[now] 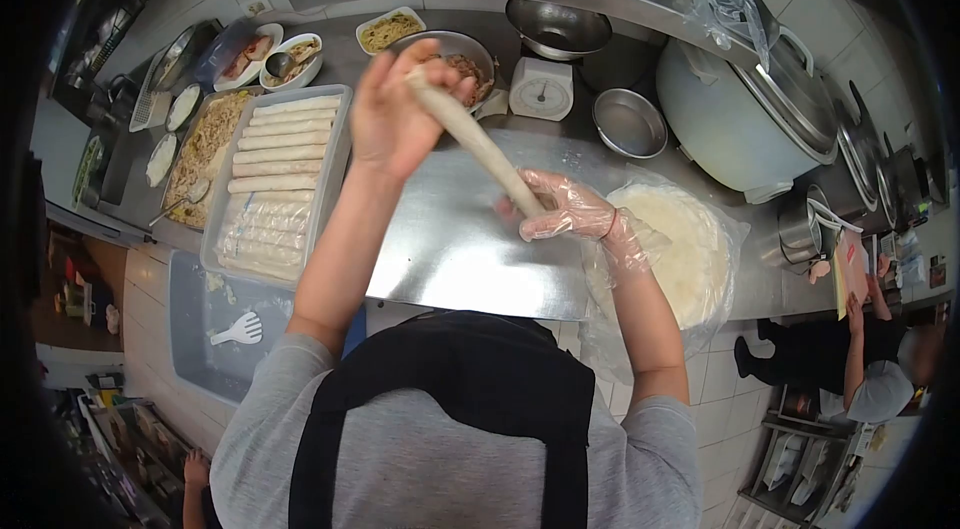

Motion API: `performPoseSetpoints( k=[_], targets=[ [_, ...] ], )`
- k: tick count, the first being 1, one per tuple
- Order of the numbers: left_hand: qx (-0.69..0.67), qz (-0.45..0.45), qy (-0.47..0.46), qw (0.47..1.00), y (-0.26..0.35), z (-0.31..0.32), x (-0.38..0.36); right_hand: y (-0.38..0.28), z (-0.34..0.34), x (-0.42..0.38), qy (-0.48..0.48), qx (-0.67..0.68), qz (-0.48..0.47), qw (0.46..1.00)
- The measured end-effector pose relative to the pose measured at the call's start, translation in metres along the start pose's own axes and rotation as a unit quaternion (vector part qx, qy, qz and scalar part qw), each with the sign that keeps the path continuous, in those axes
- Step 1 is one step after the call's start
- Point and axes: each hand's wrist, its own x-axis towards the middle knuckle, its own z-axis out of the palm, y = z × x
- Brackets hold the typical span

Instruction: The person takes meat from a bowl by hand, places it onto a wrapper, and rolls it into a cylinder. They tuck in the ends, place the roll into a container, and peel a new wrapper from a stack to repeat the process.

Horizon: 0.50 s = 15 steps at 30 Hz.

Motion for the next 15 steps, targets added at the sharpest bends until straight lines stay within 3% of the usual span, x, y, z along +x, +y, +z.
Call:
performPoseSetpoints(
  k=[1, 2, 5, 7, 9, 11, 15],
  targets=[
    [-0.083, -0.01, 0.005, 0.997, 0.007, -0.011, -0.009, 0.005, -0.007, -0.006, -0.046, 0.021, 0.101, 0.994],
    [-0.165, -0.018, 0.01, 0.986, 0.012, -0.018, -0.019, -0.009, -0.011, -0.007, 0.024, 0.049, 0.126, 0.991],
    [-0.167, -0.092, 0.116, 0.975, 0.006, -0.021, -0.064, -0.063, -0.029, -0.007, 0.078, -0.106, 0.049, 0.99],
    [-0.156, -0.259, 0.061, 0.951, -0.011, -0.052, -0.095, -0.098, -0.031, 0.0, 0.034, -0.16, 0.07, 0.984],
    [0.023, -0.383, -0.04, 0.923, -0.042, -0.086, -0.111, -0.113, -0.028, 0.01, -0.033, -0.246, 0.043, 0.968],
    [0.195, -0.398, -0.18, 0.878, -0.062, -0.07, -0.096, -0.118, -0.013, 0.028, -0.124, -0.357, -0.032, 0.925],
    [0.212, -0.314, -0.085, 0.921, -0.061, 0.0, -0.059, -0.117, 0.026, 0.039, -0.148, -0.394, -0.08, 0.904]
  ],
)
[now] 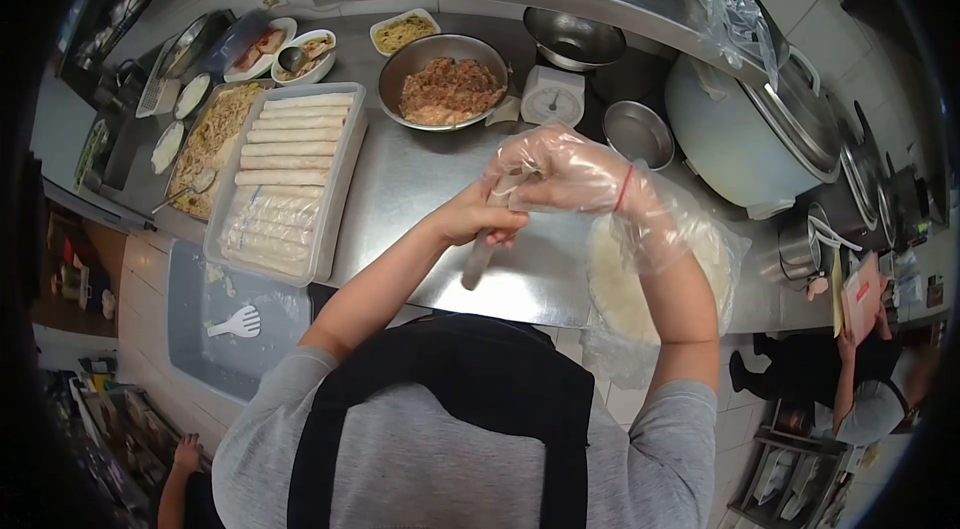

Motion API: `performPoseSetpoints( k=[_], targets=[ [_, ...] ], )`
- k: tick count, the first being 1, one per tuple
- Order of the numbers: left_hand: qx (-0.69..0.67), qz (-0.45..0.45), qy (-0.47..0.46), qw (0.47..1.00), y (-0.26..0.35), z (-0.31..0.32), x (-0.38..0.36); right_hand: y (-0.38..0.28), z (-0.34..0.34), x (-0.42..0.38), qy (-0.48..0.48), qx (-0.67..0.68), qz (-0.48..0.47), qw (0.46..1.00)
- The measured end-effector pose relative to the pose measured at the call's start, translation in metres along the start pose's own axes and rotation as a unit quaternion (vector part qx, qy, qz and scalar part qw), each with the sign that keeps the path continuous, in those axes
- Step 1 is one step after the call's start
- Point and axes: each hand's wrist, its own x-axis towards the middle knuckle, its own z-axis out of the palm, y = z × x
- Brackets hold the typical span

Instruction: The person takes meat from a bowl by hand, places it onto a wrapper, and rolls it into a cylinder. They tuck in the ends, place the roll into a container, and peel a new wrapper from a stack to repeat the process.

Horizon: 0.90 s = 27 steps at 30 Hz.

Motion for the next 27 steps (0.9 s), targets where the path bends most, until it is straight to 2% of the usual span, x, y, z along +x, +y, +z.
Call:
performPoseSetpoints(
  k=[1, 4, 5, 7, 8, 10, 13, 16, 18, 20, 21, 22, 24, 25, 27],
  targets=[
    [-0.003, 0.021, 0.032, 0.999, 0.004, 0.004, 0.003, -0.014, 0.001, -0.002, 0.035, 0.0, 0.042, 0.999],
    [0.087, 0.121, 0.075, 0.986, 0.006, 0.006, 0.008, -0.018, 0.01, -0.026, 0.219, 0.055, 0.019, 0.974],
    [0.099, 0.141, 0.09, 0.981, 0.005, 0.007, 0.01, -0.016, 0.017, -0.032, 0.26, 0.034, 0.019, 0.965],
    [0.118, 0.178, 0.117, 0.97, 0.002, 0.013, 0.014, -0.017, 0.026, -0.036, 0.275, -0.036, -0.055, 0.959],
    [0.14, 0.226, 0.127, 0.956, 0.0, 0.016, 0.017, -0.02, 0.032, -0.036, 0.282, -0.069, -0.091, 0.953],
    [0.184, 0.321, 0.147, 0.917, -0.001, 0.022, 0.022, -0.028, 0.042, -0.035, 0.293, -0.089, -0.037, 0.951],
    [0.222, 0.301, 0.104, 0.922, -0.003, 0.014, 0.02, -0.027, 0.048, -0.033, 0.301, -0.161, -0.023, 0.94],
    [0.211, 0.279, 0.133, 0.927, -0.001, 0.019, 0.023, -0.022, 0.052, -0.03, 0.328, -0.208, -0.044, 0.921],
    [0.178, 0.201, 0.146, 0.952, 0.005, 0.023, 0.018, -0.017, 0.054, -0.03, 0.345, -0.216, -0.05, 0.912],
    [0.124, 0.166, 0.162, 0.965, 0.013, 0.03, 0.014, -0.016, 0.057, -0.034, 0.416, -0.217, -0.037, 0.883],
    [0.087, 0.172, 0.171, 0.966, 0.015, 0.034, 0.015, -0.016, 0.06, -0.035, 0.45, -0.217, -0.033, 0.866],
    [0.05, 0.178, 0.18, 0.966, 0.017, 0.037, 0.017, -0.017, 0.065, -0.036, 0.437, -0.246, -0.037, 0.865],
    [0.075, 0.249, 0.194, 0.946, 0.014, 0.037, 0.024, -0.019, 0.079, -0.041, 0.41, -0.302, -0.044, 0.859],
    [0.086, 0.283, 0.199, 0.934, 0.012, 0.037, 0.026, -0.014, 0.087, -0.04, 0.414, -0.275, -0.061, 0.866],
    [0.114, 0.261, 0.225, 0.932, 0.009, 0.036, 0.028, -0.005, 0.093, -0.04, 0.426, -0.314, -0.046, 0.847]
  ],
)
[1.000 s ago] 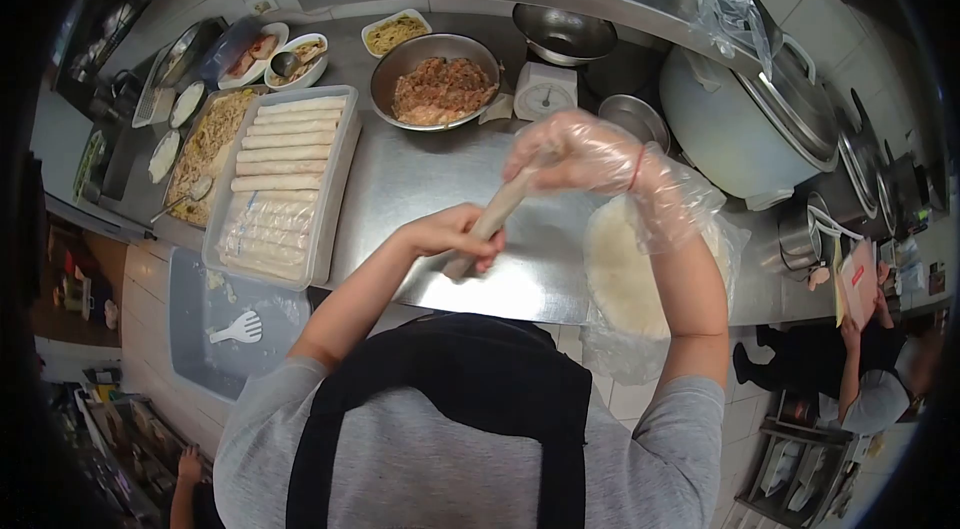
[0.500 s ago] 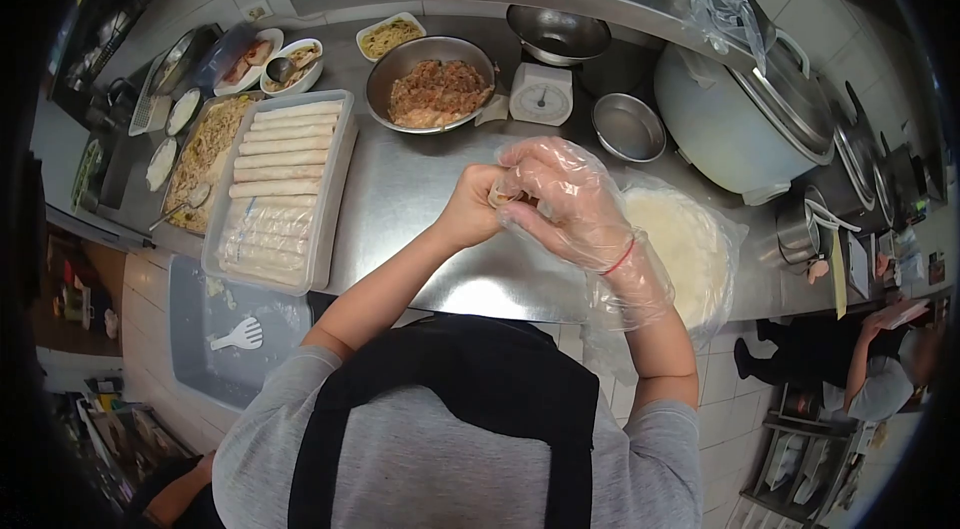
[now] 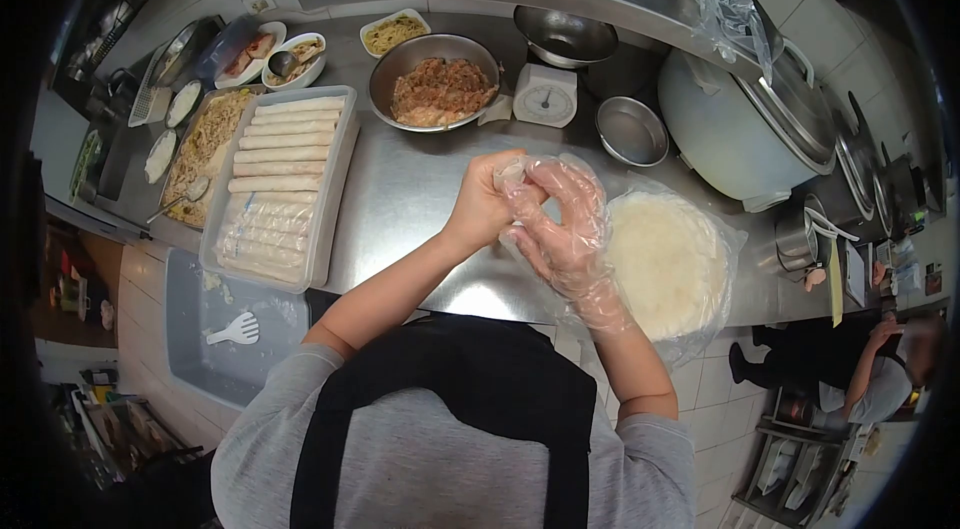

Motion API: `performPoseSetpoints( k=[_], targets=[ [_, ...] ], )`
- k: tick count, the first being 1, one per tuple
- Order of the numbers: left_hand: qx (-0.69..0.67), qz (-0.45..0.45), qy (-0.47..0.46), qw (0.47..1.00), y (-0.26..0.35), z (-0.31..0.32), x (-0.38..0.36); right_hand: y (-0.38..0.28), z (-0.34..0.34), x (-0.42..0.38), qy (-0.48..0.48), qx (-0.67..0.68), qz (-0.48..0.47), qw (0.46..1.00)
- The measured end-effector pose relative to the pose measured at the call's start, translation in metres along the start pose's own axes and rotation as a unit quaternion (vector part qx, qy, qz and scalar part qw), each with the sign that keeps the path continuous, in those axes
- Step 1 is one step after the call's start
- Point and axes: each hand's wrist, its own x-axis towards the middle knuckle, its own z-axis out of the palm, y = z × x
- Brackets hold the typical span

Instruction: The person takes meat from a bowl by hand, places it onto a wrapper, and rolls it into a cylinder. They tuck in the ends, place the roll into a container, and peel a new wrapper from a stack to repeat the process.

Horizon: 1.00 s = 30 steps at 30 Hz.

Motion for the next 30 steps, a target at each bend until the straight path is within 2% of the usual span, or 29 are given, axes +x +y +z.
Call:
performPoseSetpoints(
  k=[7, 10, 11, 13, 16, 19, 22, 25, 28, 29, 30],
  targets=[
    [0.053, 0.01, -0.035, 0.998, -0.004, -0.001, 0.006, 0.015, 0.014, 0.006, 0.034, -0.028, -0.003, 0.999],
    [0.107, 0.034, -0.05, 0.992, -0.003, -0.004, 0.007, 0.018, 0.012, 0.016, -0.026, -0.046, 0.006, 0.999],
    [0.068, -0.002, -0.054, 0.996, 0.003, -0.005, 0.008, 0.019, 0.011, 0.015, 0.007, 0.063, 0.055, 0.996],
    [-0.011, -0.075, -0.06, 0.995, 0.019, -0.007, 0.008, 0.017, 0.01, 0.009, 0.069, 0.28, 0.149, 0.946],
    [-0.069, -0.035, -0.114, 0.99, 0.028, -0.01, 0.01, 0.014, 0.007, 0.007, 0.058, 0.255, 0.085, 0.961],
    [-0.079, -0.075, -0.166, 0.98, 0.025, -0.011, 0.009, 0.024, 0.002, 0.013, 0.007, 0.212, 0.044, 0.976],
    [-0.051, -0.076, -0.182, 0.979, 0.013, -0.011, 0.011, 0.029, -0.01, 0.027, -0.059, 0.139, -0.036, 0.988],
    [-0.085, -0.028, -0.163, 0.982, 0.007, 0.0, 0.012, 0.027, -0.017, 0.037, -0.135, 0.1, -0.052, 0.984],
    [0.024, -0.09, -0.199, 0.976, -0.011, -0.013, 0.016, 0.041, -0.01, 0.038, -0.137, 0.074, -0.072, 0.985],
    [0.013, -0.089, -0.163, 0.983, -0.003, -0.014, 0.017, 0.04, -0.002, 0.033, -0.05, 0.24, 0.08, 0.966],
    [0.001, -0.087, -0.126, 0.988, 0.007, -0.015, 0.019, 0.035, 0.012, 0.022, 0.038, 0.392, 0.225, 0.891]
  ],
)
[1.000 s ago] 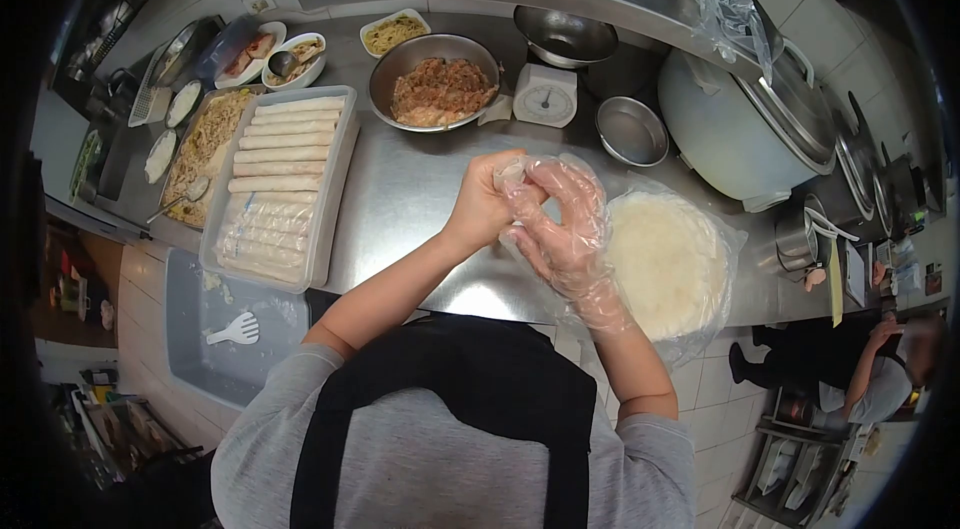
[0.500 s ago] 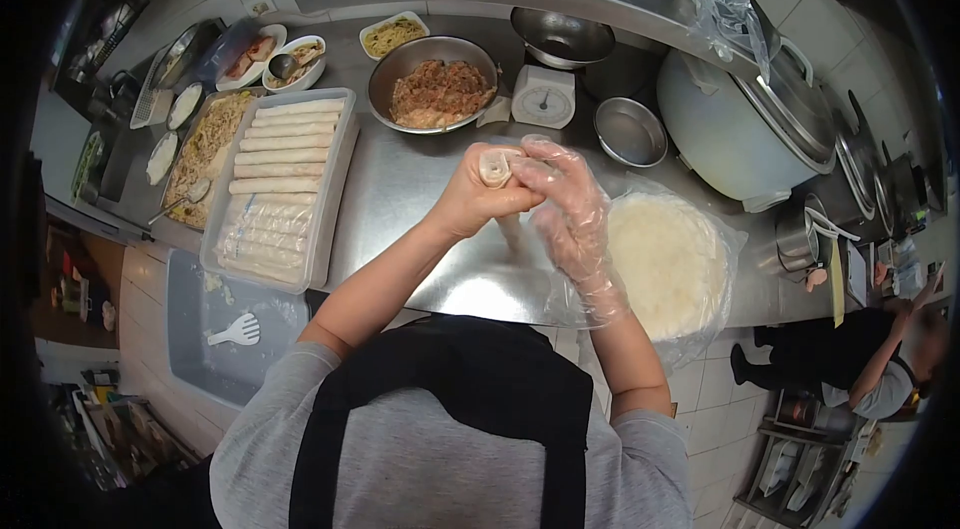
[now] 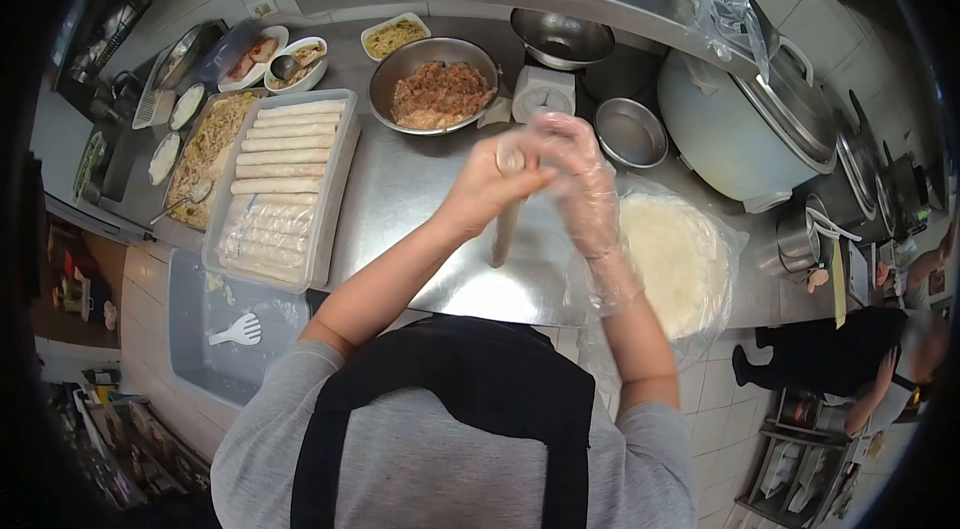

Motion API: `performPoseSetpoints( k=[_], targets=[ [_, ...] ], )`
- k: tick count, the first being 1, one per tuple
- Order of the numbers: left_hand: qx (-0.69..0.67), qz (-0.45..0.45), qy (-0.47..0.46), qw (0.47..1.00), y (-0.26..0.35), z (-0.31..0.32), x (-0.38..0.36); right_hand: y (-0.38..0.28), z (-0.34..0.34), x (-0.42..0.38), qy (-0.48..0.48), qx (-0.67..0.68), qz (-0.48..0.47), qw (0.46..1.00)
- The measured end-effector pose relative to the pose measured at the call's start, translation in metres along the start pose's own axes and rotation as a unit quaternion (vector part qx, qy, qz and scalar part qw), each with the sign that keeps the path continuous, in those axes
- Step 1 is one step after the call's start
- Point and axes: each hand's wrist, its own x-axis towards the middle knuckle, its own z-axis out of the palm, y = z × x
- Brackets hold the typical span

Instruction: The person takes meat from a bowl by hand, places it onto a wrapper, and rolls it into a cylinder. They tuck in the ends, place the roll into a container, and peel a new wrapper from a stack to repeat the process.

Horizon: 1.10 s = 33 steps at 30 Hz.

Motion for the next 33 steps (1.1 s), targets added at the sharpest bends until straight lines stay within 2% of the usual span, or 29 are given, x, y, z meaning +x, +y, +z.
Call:
performPoseSetpoints(
  k=[1, 2, 5, 6, 8, 9, 11, 12, 13, 14, 15, 17, 19, 24, 26, 30, 32, 33],
  targets=[
    [-0.017, 0.005, 0.036, 0.999, 0.011, 0.001, -0.001, 0.011, 0.01, -0.012, 0.102, 0.178, 0.12, 0.971],
    [-0.06, 0.016, 0.072, 0.995, 0.022, 0.004, -0.003, 0.022, 0.021, -0.026, 0.101, 0.057, 0.022, 0.993],
    [0.0, 0.066, 0.053, 0.996, 0.037, 0.001, -0.003, 0.049, 0.009, -0.05, -0.058, 0.139, 0.247, 0.957],
    [-0.029, 0.1, 0.042, 0.994, 0.033, 0.0, 0.0, 0.057, 0.001, -0.05, -0.112, 0.209, 0.252, 0.938],
    [-0.095, 0.055, -0.031, 0.993, 0.028, -0.007, 0.008, 0.063, -0.008, -0.042, -0.22, 0.343, 0.255, 0.877],
    [-0.127, 0.033, -0.067, 0.989, 0.024, -0.009, 0.009, 0.064, -0.009, -0.043, -0.215, 0.324, 0.266, 0.882],
    [-0.175, 0.022, -0.065, 0.982, 0.01, -0.014, 0.007, 0.052, -0.007, -0.041, -0.206, 0.286, 0.287, 0.891],
    [-0.199, 0.016, -0.063, 0.978, 0.002, -0.016, 0.004, 0.055, -0.013, -0.046, -0.133, 0.109, 0.218, 0.961],
    [-0.223, 0.01, -0.061, 0.973, -0.002, -0.017, 0.001, 0.041, -0.011, -0.042, -0.085, 0.0, 0.121, 0.989],
    [-0.137, -0.007, -0.007, 0.99, 0.018, -0.008, -0.004, 0.014, -0.009, -0.033, -0.035, -0.108, 0.022, 0.993],
    [-0.099, 0.0, -0.001, 0.995, 0.021, -0.006, -0.006, -0.006, -0.007, -0.026, 0.017, -0.215, -0.078, 0.973],
    [-0.023, 0.012, 0.009, 1.0, 0.023, -0.003, -0.008, -0.024, -0.005, -0.022, -0.032, -0.294, -0.156, 0.942],
    [-0.01, 0.025, 0.022, 0.999, 0.021, -0.001, -0.008, -0.028, -0.005, -0.02, -0.061, -0.346, -0.216, 0.911],
    [0.025, 0.06, 0.054, 0.996, 0.02, 0.006, -0.008, -0.029, 0.0, -0.003, -0.063, -0.371, -0.28, 0.883],
    [0.003, 0.066, 0.064, 0.996, 0.016, 0.008, -0.006, -0.033, 0.005, 0.002, -0.074, -0.385, -0.261, 0.882],
    [0.077, 0.099, 0.033, 0.992, 0.01, 0.003, -0.006, -0.031, 0.013, 0.01, -0.094, -0.406, -0.245, 0.875],
    [0.15, 0.141, 0.016, 0.978, 0.009, 0.001, -0.004, -0.027, 0.011, 0.008, -0.092, -0.366, -0.196, 0.905],
    [0.118, 0.123, 0.034, 0.985, 0.01, 0.002, -0.004, -0.024, 0.011, 0.008, -0.091, -0.346, -0.172, 0.918]
  ],
)
